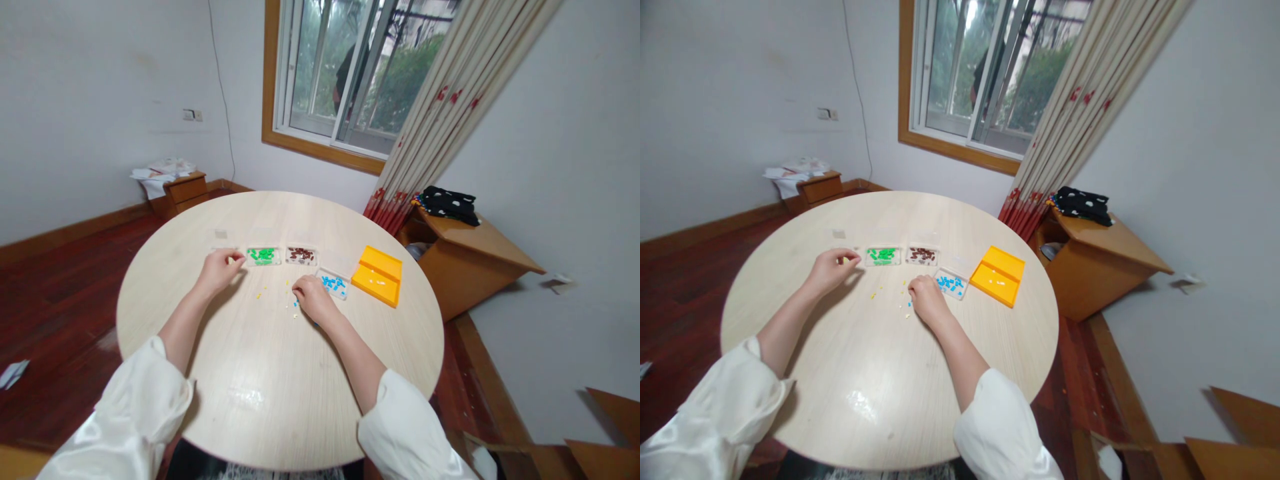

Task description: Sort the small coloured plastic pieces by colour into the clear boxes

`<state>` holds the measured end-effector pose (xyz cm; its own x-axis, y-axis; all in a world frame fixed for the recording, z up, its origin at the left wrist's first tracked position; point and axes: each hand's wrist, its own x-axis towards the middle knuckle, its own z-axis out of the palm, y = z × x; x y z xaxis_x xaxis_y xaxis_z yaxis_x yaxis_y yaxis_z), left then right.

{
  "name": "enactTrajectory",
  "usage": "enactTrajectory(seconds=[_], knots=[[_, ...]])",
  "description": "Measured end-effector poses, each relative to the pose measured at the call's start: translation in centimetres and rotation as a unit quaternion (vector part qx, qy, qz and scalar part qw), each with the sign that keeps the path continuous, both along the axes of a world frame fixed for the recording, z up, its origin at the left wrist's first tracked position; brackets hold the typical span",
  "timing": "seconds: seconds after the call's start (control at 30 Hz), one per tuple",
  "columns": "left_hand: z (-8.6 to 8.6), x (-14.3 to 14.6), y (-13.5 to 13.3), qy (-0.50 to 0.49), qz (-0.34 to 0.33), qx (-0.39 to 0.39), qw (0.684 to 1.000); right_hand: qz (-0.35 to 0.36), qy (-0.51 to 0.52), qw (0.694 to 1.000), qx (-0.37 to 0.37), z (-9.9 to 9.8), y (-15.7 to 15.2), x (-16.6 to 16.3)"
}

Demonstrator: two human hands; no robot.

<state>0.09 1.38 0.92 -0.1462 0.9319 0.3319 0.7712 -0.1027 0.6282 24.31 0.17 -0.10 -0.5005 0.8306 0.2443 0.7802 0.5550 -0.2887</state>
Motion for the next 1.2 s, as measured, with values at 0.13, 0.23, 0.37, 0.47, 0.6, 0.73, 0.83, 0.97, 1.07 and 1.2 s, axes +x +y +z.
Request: enactTrajectory(seconds=[0.13,0.23,0.37,0.47,0.6,0.73,0.83,0.97,1.07,1.2], knots=[[-0.2,1.8,-0.6,0.002,-0.178,-0.056,0.982,-0.004,0.001,1.0,0.009,-0.1,0.1,0.0],[-0.5,2.9,-0.8,0.016,-0.222,-0.096,0.97,-0.009,-0.003,1.0,0.014,-0.4,0.1,0.0],[-0.7,3.7,-0.8,0.043,-0.243,-0.091,0.965,-0.015,0.018,0.999,0.024,-0.5,0.1,0.0],[-0.8,3.9,-0.8,0.061,-0.247,-0.082,0.964,-0.018,0.048,0.998,0.029,-0.2,0.0,0.0],[-0.9,3.7,-0.7,0.067,-0.229,-0.058,0.969,-0.014,0.081,0.996,0.023,0.2,-0.2,0.0],[-0.8,2.4,-0.1,0.03,-0.109,0.015,0.994,-0.003,0.115,0.993,0.024,0.1,-0.2,0.2],[-0.7,0.6,0.6,-0.007,0.032,0.039,0.999,0.01,0.14,0.989,0.041,-0.2,-0.1,0.3],[-0.8,-1.4,1.3,-0.03,0.134,0.032,0.99,0.029,0.153,0.986,0.061,-0.5,0.1,0.4],[-0.9,-2.1,1.5,-0.028,0.168,0.037,0.985,0.033,0.155,0.986,0.059,-0.7,0.2,0.4],[-0.6,-1.8,1.2,-0.024,0.179,0.078,0.98,0.025,0.165,0.985,0.046,-0.4,0.0,0.3]])
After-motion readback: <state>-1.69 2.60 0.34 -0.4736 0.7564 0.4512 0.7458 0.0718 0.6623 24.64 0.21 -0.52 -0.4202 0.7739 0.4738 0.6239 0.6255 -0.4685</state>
